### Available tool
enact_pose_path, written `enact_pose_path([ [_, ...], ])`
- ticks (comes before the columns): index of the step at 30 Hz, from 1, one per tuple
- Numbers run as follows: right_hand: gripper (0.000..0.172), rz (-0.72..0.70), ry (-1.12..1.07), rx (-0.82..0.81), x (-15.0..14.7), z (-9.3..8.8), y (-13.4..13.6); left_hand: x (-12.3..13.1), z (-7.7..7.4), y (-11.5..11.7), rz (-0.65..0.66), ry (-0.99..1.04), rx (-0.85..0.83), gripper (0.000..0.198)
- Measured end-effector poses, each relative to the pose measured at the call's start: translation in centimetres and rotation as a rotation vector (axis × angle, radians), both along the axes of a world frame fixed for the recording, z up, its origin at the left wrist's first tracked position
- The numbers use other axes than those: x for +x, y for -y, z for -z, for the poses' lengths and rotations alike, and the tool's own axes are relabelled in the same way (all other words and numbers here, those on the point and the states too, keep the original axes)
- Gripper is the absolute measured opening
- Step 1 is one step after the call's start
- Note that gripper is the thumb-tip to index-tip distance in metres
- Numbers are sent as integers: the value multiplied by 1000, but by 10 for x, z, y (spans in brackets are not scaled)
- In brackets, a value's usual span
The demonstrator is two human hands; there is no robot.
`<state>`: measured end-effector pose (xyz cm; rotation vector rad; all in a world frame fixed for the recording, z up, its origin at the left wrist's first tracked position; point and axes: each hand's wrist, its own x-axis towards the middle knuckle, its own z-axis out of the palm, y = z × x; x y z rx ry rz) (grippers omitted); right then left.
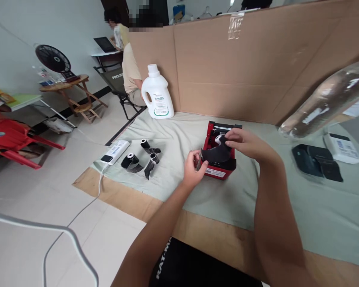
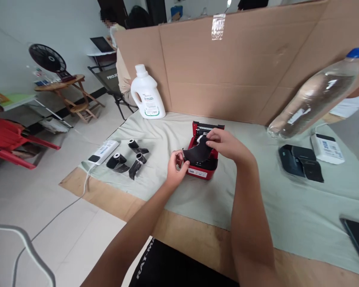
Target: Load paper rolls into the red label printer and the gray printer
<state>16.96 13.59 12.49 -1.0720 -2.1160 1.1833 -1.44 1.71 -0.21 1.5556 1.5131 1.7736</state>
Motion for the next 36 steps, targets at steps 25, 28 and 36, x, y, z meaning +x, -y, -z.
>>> enact_pose_path([
  [25,42,469,85,512,-12,4,-2,-3,-21,27,-26,-701,288,18],
  [28,36,496,33,459,-18,16,-4,-6,-21,29,-16,-754,321,19],
  [36,28,463,-104,256,4,60,48,-7,-29,37,151,-764,458,27],
])
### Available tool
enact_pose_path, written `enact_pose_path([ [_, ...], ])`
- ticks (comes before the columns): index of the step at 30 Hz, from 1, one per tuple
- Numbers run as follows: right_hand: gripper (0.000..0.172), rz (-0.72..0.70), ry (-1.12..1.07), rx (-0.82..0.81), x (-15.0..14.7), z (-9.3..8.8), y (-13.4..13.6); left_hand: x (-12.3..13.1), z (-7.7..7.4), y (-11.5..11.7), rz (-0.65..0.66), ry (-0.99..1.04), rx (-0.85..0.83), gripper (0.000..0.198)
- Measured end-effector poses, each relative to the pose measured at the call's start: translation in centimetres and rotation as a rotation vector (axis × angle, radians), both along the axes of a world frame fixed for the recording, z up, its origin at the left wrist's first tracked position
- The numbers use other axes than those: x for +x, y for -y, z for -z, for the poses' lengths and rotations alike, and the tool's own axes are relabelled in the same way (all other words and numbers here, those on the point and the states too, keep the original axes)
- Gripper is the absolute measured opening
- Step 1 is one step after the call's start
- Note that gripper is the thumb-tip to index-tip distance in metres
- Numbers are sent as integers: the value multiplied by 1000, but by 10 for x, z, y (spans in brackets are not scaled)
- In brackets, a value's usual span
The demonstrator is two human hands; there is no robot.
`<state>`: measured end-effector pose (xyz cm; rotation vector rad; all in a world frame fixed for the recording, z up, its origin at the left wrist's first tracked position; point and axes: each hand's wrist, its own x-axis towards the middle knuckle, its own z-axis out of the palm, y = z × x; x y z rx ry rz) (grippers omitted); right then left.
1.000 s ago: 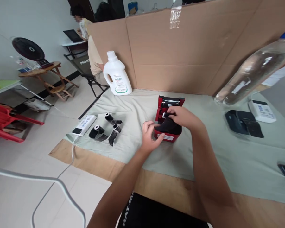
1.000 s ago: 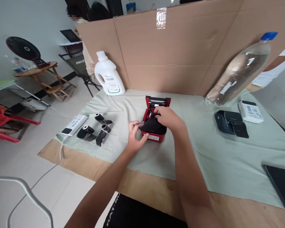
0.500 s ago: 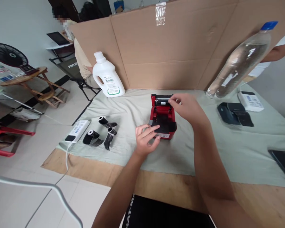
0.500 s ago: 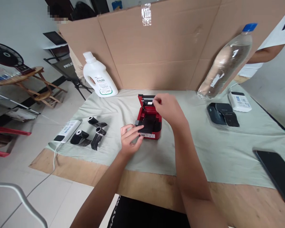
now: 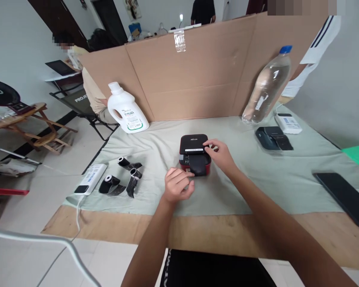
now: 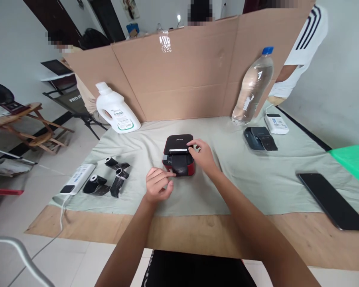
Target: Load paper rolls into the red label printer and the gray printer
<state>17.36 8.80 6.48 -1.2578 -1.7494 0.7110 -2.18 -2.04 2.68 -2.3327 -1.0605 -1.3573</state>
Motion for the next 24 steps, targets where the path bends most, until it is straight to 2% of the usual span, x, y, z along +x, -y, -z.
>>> enact_pose_path([
  [1,38,58,-43,-16,0,9,4,1,0,0,5,45,-3,30],
  [3,61,151,-149,-100,-2,27,6,2,1,-2,-71,199,-43,31],
  [5,70,140,-263,-238,-8,40,4,2,1,-7,-193,344,-143,25],
  [7,70,73,-343,-322,-12,47,0,0,3,-14,-256,371,-273,30],
  [10,71,-44,-355,-351,-12,47,-7,-6,6,-24,-243,254,-405,43],
  [14,72,-175,-316,-340,-3,40,-13,-10,9,-31,-273,206,-432,43],
  [17,71,-235,-377,-305,0,37,-12,-7,11,-32,-287,234,-435,43],
  [21,64,-178,-450,-308,-2,43,-1,1,21,-32,-213,429,-464,48],
  [24,59,-103,-469,-259,2,50,15,4,29,-33,-159,691,-606,57],
])
